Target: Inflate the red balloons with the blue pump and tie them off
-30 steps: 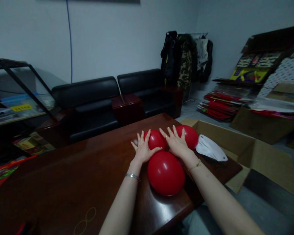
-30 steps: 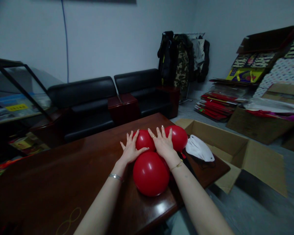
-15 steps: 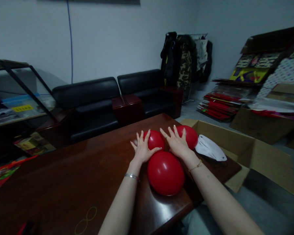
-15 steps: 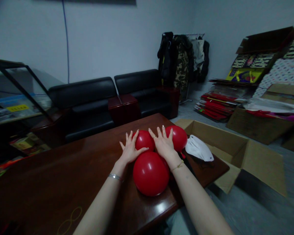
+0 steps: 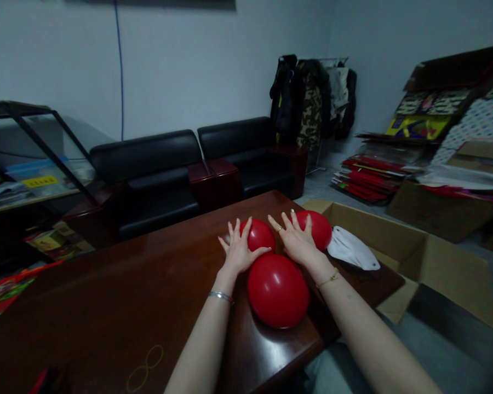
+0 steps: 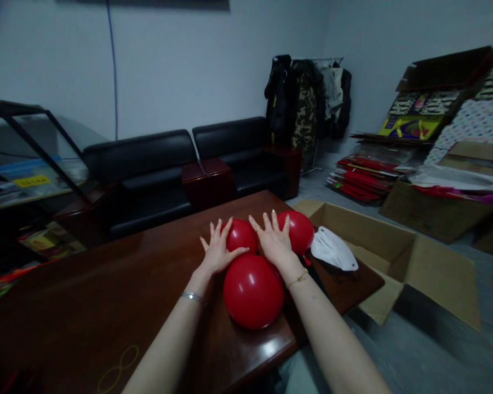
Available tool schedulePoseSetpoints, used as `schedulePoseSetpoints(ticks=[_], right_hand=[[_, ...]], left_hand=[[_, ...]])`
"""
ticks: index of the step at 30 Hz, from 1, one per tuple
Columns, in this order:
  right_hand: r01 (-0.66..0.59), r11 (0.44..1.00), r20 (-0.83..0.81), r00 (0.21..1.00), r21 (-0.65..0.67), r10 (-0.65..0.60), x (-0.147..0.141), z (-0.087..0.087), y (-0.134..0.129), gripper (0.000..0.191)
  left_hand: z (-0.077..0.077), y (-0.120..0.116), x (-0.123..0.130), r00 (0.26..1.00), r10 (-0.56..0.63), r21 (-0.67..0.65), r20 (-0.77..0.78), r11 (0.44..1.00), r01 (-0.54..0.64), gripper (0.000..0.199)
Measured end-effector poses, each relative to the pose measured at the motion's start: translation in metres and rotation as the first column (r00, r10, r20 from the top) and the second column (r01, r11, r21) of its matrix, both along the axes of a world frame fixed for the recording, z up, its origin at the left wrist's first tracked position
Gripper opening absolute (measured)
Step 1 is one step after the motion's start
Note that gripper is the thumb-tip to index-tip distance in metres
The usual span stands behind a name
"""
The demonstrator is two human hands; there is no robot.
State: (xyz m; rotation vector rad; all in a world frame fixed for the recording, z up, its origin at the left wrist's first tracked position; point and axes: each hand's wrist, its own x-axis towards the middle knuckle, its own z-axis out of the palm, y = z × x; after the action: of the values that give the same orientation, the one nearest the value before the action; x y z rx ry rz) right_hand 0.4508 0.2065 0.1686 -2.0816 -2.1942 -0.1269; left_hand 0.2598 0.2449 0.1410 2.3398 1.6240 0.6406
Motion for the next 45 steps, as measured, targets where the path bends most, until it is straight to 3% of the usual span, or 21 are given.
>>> schedulePoseSetpoints(ticks=[11, 32, 45], right_hand=[[-0.053, 0.999, 0.042, 0.998, -0.013, 0.053, -0.003, -0.011, 0.012, 0.062], [0.003, 0.999, 0.017, 1.000, -0.042, -0.002, 0.011, -0.007, 0.008, 0.070], [0.008, 1.000, -0.024, 1.000, -0.005, -0.008, 0.016, -0.007, 0.006, 0.067]], left_hand=[[-0.012, 0.005, -0.001, 1.000, 0.011, -0.080, -0.017, 0.997, -0.013, 0.103], [-0.011, 0.011, 0.018, 0.990, -0.081, -0.187, 0.114, 0.977, 0.102, 0.100], [-0.005, 0.010, 0.019, 0.997, -0.072, -0.216, 0.040, 0.973, 0.079, 0.098]])
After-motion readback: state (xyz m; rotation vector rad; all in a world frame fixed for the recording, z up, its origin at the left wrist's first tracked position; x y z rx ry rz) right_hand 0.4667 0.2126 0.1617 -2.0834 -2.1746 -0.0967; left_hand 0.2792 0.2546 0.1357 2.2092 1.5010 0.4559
